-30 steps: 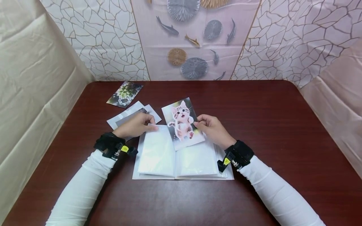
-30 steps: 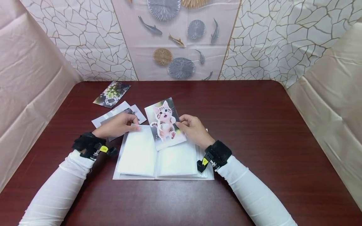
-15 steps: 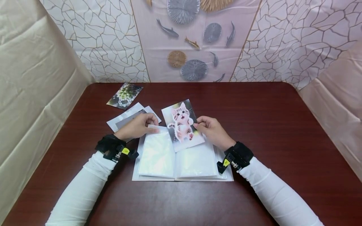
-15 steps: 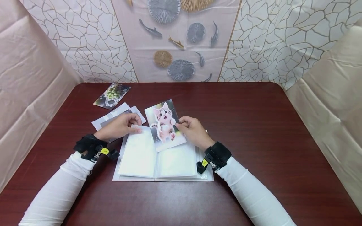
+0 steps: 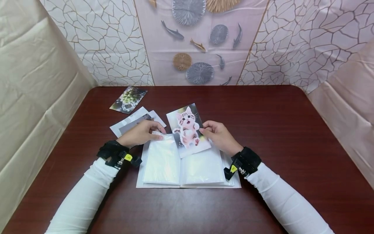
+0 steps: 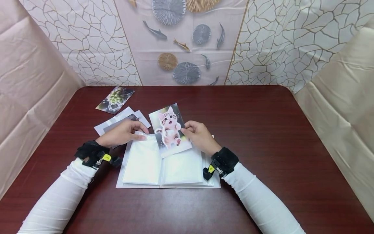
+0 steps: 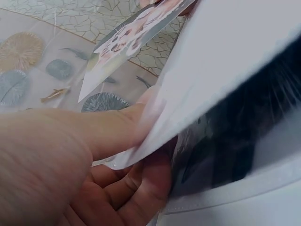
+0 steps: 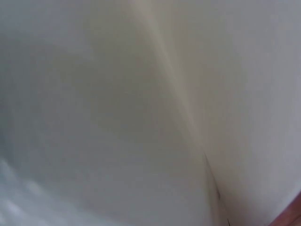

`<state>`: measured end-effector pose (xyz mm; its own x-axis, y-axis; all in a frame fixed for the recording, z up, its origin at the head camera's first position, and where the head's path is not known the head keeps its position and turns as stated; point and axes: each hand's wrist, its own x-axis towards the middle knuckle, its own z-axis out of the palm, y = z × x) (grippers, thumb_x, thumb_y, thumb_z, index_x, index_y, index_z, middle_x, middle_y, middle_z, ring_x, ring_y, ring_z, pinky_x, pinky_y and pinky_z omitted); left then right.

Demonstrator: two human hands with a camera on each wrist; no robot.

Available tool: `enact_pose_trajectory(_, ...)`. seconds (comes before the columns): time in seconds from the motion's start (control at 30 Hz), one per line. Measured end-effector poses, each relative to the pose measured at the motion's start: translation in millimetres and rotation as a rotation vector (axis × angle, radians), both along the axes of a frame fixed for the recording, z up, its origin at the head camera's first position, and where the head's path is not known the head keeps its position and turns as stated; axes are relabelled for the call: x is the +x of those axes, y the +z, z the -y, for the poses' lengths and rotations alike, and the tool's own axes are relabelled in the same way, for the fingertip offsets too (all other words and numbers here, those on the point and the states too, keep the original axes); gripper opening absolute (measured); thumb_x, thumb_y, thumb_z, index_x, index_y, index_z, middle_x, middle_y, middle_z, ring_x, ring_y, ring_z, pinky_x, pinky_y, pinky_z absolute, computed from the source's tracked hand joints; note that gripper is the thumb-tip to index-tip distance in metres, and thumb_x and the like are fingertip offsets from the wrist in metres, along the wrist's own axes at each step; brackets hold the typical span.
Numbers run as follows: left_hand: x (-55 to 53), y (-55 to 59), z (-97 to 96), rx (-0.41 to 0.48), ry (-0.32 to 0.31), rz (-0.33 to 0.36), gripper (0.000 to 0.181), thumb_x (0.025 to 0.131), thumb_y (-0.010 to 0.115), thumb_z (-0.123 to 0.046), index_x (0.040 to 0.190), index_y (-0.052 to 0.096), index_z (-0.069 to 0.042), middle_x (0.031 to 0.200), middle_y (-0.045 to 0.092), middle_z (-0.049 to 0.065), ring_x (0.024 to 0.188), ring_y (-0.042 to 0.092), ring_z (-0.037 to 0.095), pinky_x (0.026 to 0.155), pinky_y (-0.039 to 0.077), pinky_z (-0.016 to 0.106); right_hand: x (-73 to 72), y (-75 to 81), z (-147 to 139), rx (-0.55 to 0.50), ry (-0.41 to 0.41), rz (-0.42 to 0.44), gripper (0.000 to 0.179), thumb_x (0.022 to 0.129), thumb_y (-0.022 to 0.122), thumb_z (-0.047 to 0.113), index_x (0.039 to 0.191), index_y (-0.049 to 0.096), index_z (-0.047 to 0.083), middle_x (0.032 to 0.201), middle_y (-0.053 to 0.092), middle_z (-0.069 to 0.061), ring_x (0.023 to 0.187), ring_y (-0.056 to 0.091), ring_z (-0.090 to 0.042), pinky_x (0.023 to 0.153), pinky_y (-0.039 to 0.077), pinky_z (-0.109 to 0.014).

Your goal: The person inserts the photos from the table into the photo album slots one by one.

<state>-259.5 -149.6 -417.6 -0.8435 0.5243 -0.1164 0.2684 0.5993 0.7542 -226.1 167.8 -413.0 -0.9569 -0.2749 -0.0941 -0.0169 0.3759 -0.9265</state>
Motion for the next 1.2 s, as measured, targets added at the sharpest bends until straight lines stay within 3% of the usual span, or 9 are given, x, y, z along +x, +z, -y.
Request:
enact_pose_trajectory(0.33, -0.3, -4.4, 4.4, -0.001, 0.024, 0.041, 0.003, 0.095, 0.071, -0.007, 0.096, 0.071, -0.004, 0.093, 0.071, 0.008, 0.089, 0.057, 0.019, 0.078, 0.046, 0.027, -1.1, -3.4, 0.9, -0.028, 0.029, -0.008, 0.015, 0.103, 0.058, 0.014, 0.109, 0.062, 0.001, 0.077, 0.048, -0.004, 0.071, 0.042, -0.018, 0.062, 0.033, -0.025)
enact_pose_trajectory(0.53, 2.1, -10.5, 9.9, -0.024, 0.044, 0.041, 0.017, 0.098, 0.069, -0.025, 0.092, 0.065, -0.009, 0.08, 0.054, 0.004, 0.081, 0.048, 0.02, 0.069, 0.039, 0.029, -1.7, -5.5, 2.3, -0.026, 0.05, -0.01, 0.015, 0.104, 0.058, 0.015, 0.109, 0.062, 0.001, 0.076, 0.047, -0.004, 0.067, 0.039, -0.017, 0.059, 0.031, -0.026)
enact_pose_trajectory(0.9, 1.3, -19.7, 12.5, 0.101, 0.102, 0.087, 0.017, 0.093, 0.075, -0.022, 0.104, 0.068, -0.01, 0.095, 0.067, 0.006, 0.091, 0.058, 0.02, 0.077, 0.047, 0.028, -1.0, -6.1, 0.3, -0.008, 0.032, -0.01, 0.014, 0.103, 0.058, 0.014, 0.108, 0.062, 0.001, 0.08, 0.05, -0.004, 0.079, 0.047, -0.021, 0.071, 0.038, -0.025)
enact_pose_trajectory(1.07, 0.8, -17.2, 11.7, 0.149, 0.102, 0.159, 0.026, 0.095, 0.073, -0.016, 0.119, 0.066, -0.009, 0.102, 0.071, 0.01, 0.09, 0.065, 0.02, 0.074, 0.052, 0.027, -0.2, -4.2, -1.1, 0.002, 0.035, -0.018, 0.015, 0.104, 0.058, 0.014, 0.109, 0.062, 0.001, 0.08, 0.05, -0.005, 0.079, 0.047, -0.022, 0.071, 0.037, -0.026)
enact_pose_trajectory(1.2, 0.5, -15.9, 10.2, 0.169, 0.125, 0.193, 0.031, 0.096, 0.071, -0.015, 0.126, 0.064, -0.01, 0.096, 0.069, 0.009, 0.081, 0.063, 0.019, 0.067, 0.05, 0.026, -0.3, -2.2, -2.0, 0.006, 0.043, -0.02, 0.016, 0.104, 0.058, 0.015, 0.11, 0.062, 0.001, 0.081, 0.05, -0.005, 0.078, 0.047, -0.022, 0.069, 0.036, -0.026)
